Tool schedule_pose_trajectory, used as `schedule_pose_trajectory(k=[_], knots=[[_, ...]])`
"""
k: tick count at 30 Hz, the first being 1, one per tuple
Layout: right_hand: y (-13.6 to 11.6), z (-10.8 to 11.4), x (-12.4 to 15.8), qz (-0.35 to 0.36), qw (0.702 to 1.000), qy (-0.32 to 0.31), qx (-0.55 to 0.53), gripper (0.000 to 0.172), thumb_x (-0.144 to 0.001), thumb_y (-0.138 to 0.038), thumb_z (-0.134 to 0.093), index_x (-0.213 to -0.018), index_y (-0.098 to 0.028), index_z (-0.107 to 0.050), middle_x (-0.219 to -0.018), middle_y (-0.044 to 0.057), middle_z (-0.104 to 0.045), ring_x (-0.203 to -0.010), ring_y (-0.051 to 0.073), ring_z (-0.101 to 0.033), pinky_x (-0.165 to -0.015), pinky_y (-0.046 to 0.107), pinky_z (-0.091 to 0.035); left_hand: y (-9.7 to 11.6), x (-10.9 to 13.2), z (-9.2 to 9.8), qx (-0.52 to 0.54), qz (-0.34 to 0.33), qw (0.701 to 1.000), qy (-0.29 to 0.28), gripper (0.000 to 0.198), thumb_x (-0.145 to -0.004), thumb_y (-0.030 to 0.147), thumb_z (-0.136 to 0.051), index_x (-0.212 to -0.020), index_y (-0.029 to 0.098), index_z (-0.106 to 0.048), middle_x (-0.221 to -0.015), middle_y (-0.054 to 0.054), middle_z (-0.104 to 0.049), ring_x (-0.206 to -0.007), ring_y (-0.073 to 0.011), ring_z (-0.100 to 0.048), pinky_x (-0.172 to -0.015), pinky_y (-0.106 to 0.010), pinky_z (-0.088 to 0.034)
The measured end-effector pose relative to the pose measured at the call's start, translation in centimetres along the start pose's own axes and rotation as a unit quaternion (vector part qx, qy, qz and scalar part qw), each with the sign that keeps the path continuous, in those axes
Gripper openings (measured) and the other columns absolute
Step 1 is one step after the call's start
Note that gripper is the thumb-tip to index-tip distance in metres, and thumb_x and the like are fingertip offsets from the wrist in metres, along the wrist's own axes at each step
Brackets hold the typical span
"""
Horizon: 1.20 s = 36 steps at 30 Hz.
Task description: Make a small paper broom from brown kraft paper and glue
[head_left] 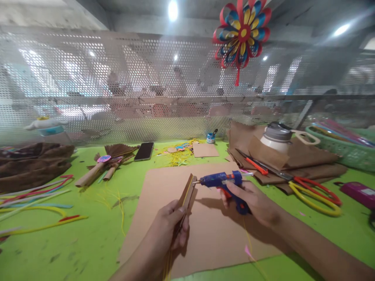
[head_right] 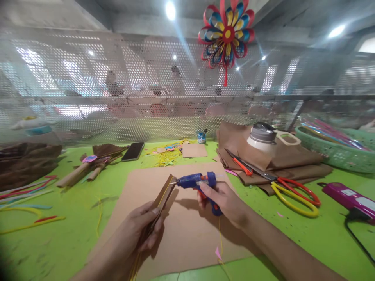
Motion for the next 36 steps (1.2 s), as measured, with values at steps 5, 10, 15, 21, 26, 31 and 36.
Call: schedule_pose_trajectory(k=[5, 10, 15, 21, 26, 31, 36], knots=[[0.2, 1.0, -0.6, 0.007, 0.998, 0.026, -0.051, 0.035, -0.086, -0.047, -0.056, -0.083, -0.013, -0.063, -0.079, 0.005, -0.061, -0.067, 0.014, -0.056, -0.066, 0.031, -0.044, -0.2, -0.3, 0.0, -0.014, -0.009, 1.000, -0.014, 0.023, -0.080, 0.035, -0.055, -0.068, 0.017, -0.048, -0.044, 0.005, -0.043, -0.030, -0.0040, -0.029, -0.034, -0.018, -0.020], [0.7, 1.3, -0.7, -0.006, 0.997, 0.022, -0.071, 0.034, -0.086, -0.046, -0.056, -0.083, -0.012, -0.063, -0.077, 0.005, -0.060, -0.066, 0.014, -0.056, -0.065, 0.031, -0.046, -0.5, -0.1, 0.0, -0.037, -0.009, 0.999, -0.024, 0.025, -0.081, 0.038, -0.055, -0.069, 0.017, -0.049, -0.043, 0.004, -0.044, -0.032, -0.0045, -0.030, -0.035, -0.018, -0.019], [1.1, 1.3, -0.6, -0.016, 0.996, 0.004, -0.091, 0.033, -0.087, -0.044, -0.056, -0.083, -0.012, -0.064, -0.076, 0.005, -0.060, -0.066, 0.014, -0.055, -0.065, 0.030, -0.046, -0.3, -0.1, 0.0, -0.036, -0.010, 0.999, -0.025, 0.022, -0.082, 0.036, -0.054, -0.073, 0.016, -0.050, -0.044, 0.004, -0.045, -0.032, -0.0045, -0.031, -0.036, -0.019, -0.016], [2.0, 1.0, -0.4, -0.065, 0.986, -0.009, -0.154, 0.031, -0.087, -0.040, -0.058, -0.091, -0.010, -0.066, -0.074, 0.005, -0.060, -0.063, 0.012, -0.055, -0.061, 0.026, -0.046, 0.0, -0.2, -0.1, -0.038, -0.004, 0.999, -0.029, 0.025, -0.084, 0.036, -0.051, -0.068, 0.017, -0.047, -0.041, 0.004, -0.043, -0.031, -0.0047, -0.030, -0.036, -0.019, -0.016], [2.6, 0.4, 0.0, -0.094, 0.974, -0.007, -0.207, 0.028, -0.085, -0.038, -0.062, -0.087, -0.010, -0.065, -0.070, 0.005, -0.060, -0.061, 0.011, -0.055, -0.059, 0.026, -0.047, 0.1, 0.2, -0.2, -0.001, 0.006, 1.000, -0.025, 0.023, -0.084, 0.032, -0.052, -0.067, 0.017, -0.046, -0.046, 0.006, -0.043, -0.031, -0.0032, -0.031, -0.036, -0.018, -0.018], [2.8, 0.0, 0.2, -0.109, 0.970, -0.002, -0.217, 0.026, -0.085, -0.037, -0.063, -0.086, -0.011, -0.065, -0.071, 0.005, -0.060, -0.059, 0.011, -0.056, -0.056, 0.023, -0.047, 0.7, 0.5, -0.5, 0.007, 0.007, 0.999, -0.037, 0.020, -0.083, 0.029, -0.053, -0.069, 0.016, -0.046, -0.049, 0.006, -0.044, -0.033, -0.0025, -0.031, -0.036, -0.018, -0.013], [2.5, -0.7, 0.6, -0.110, 0.973, -0.016, -0.202, 0.029, -0.084, -0.039, -0.063, -0.084, -0.011, -0.065, -0.070, 0.004, -0.059, -0.059, 0.011, -0.055, -0.057, 0.024, -0.047, 1.0, 0.5, -0.5, 0.023, 0.010, 0.999, -0.031, 0.018, -0.083, 0.027, -0.053, -0.070, 0.016, -0.046, -0.052, 0.006, -0.045, -0.033, -0.0020, -0.031, -0.036, -0.017, -0.013]])
Point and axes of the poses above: each hand's wrist, its own x-axis away from the middle knuckle, its own z-axis out of the back of the hand, y = z × x, the point moved 8 cm from there along -x, towards the middle knuckle
